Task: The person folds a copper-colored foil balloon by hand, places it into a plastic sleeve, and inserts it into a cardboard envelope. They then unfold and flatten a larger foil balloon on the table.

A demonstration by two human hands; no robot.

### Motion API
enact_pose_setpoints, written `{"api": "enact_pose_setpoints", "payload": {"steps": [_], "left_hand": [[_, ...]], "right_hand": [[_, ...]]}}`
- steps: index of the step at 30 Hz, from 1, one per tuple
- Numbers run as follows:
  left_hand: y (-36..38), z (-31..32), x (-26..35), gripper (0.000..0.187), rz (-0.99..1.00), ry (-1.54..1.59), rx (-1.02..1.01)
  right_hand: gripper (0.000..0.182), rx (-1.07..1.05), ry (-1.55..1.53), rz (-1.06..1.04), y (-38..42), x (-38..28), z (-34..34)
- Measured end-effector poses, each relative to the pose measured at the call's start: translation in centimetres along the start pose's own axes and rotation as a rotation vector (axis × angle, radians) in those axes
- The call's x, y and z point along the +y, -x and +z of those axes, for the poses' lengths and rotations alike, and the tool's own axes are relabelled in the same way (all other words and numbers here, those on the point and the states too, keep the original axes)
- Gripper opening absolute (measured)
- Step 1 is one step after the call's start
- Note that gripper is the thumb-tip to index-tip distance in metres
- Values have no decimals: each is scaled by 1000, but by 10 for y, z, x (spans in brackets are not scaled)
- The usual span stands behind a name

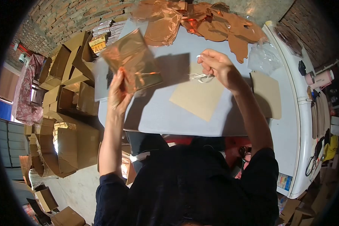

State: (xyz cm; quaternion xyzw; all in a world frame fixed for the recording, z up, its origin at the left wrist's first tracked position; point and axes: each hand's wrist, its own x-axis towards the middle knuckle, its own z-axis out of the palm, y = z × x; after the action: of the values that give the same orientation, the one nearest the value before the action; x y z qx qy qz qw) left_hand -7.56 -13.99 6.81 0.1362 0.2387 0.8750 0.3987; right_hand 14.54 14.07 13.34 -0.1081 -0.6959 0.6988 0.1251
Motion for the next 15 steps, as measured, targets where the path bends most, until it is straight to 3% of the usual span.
{"api": "enact_pose_setpoints", "payload": {"steps": [2, 8, 15], "left_hand": [[10, -33, 18, 15, -25, 60, 16], [49, -42, 41, 25, 76, 39, 56], [77, -47, 37, 30, 68, -10, 135]], "right_hand": [[26, 39, 62, -62, 13, -23, 6], [26, 103, 162, -255, 28, -53, -1], [31, 127, 239, -110, 6, 0, -9]]}}
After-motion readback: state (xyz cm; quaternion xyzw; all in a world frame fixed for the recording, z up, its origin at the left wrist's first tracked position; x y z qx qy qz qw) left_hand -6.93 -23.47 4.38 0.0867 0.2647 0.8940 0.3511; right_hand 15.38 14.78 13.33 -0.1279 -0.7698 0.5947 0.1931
